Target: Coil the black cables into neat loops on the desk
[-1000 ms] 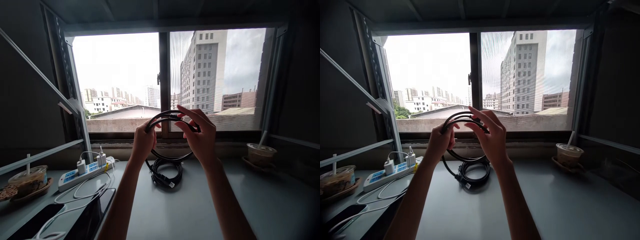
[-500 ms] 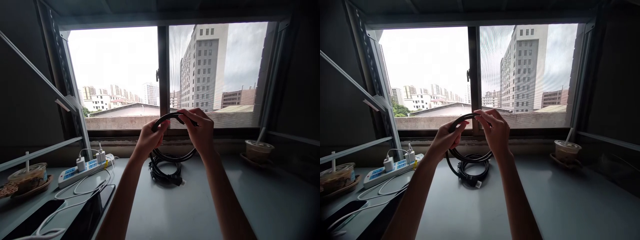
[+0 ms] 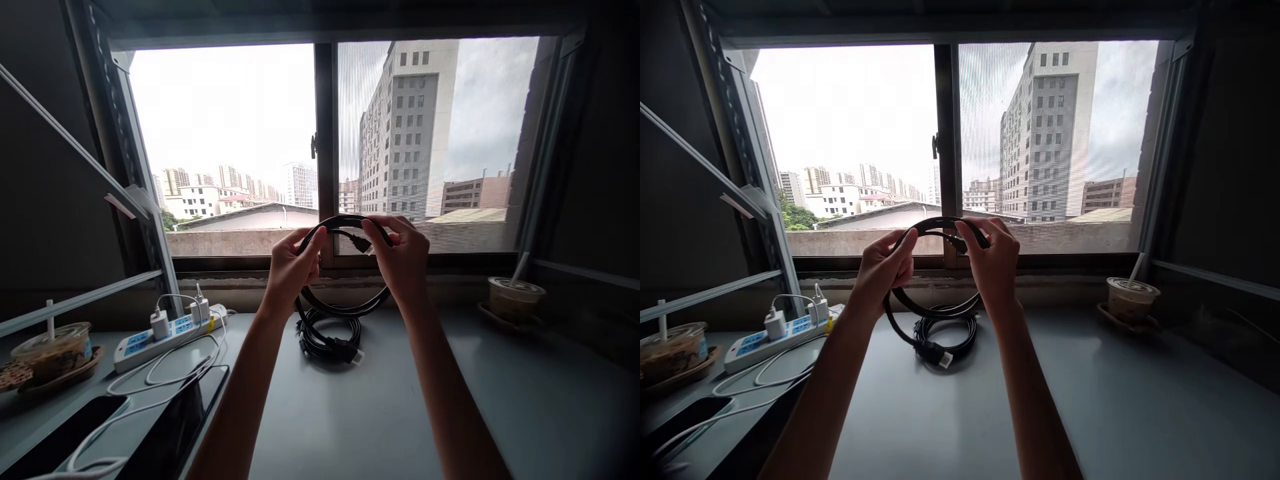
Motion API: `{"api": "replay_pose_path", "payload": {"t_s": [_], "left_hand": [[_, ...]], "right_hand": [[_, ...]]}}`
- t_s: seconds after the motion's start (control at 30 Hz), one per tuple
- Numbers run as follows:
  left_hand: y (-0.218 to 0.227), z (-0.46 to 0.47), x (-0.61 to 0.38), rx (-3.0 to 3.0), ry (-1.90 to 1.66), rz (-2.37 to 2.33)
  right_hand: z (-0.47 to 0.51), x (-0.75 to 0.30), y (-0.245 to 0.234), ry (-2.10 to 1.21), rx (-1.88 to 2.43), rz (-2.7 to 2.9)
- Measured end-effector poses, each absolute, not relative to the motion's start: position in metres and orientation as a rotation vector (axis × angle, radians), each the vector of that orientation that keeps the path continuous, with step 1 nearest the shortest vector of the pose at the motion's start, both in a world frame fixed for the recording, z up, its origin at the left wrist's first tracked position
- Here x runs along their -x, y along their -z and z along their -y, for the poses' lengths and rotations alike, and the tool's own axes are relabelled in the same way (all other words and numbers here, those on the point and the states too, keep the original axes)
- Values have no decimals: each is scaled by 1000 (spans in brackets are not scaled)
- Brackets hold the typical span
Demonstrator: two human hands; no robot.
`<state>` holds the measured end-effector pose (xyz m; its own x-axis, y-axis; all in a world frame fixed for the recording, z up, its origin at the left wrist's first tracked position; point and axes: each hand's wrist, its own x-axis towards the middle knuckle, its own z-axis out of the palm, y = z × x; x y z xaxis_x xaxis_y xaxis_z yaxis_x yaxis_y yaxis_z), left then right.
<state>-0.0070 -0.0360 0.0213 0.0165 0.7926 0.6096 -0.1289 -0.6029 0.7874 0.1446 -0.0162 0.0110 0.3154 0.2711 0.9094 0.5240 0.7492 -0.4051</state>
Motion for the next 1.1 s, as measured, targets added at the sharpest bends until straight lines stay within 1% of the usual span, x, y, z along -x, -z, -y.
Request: {"api": "replay_pose_path", "payload": {"t_s": [0.1,0.17,0.3,0.43,0.57,0.7,0.8,1.0,1.1], "left_hand": [[-21,35,10,-1568,-1740,-705],[-22,35,13,-1567,-1766,-717],[-25,35,20,-1593,-1799,-676],[-25,35,25,-1645,-1831,-530],[-23,35,25,-1699,-1792,-346],[-21,37,21,-1694,-1721,-294],[-22,37,19,-1610,-1656,-251],[-28,41,21,-1421,-1500,-322],[-31,44,21,-1394,-1516,-370]], "right_hand": [[21,-144,-10,39,919,1377],[23,-145,-10,-104,938,1443],[28,-148,-11,-185,900,1529],[40,-151,-16,-266,827,1547],[56,-154,-21,-442,744,1591],[66,-154,-24,-551,672,1677],[67,-152,-24,-499,656,1682],[60,-151,-21,-86,639,1683],[55,-152,-20,-4,645,1684]]}}
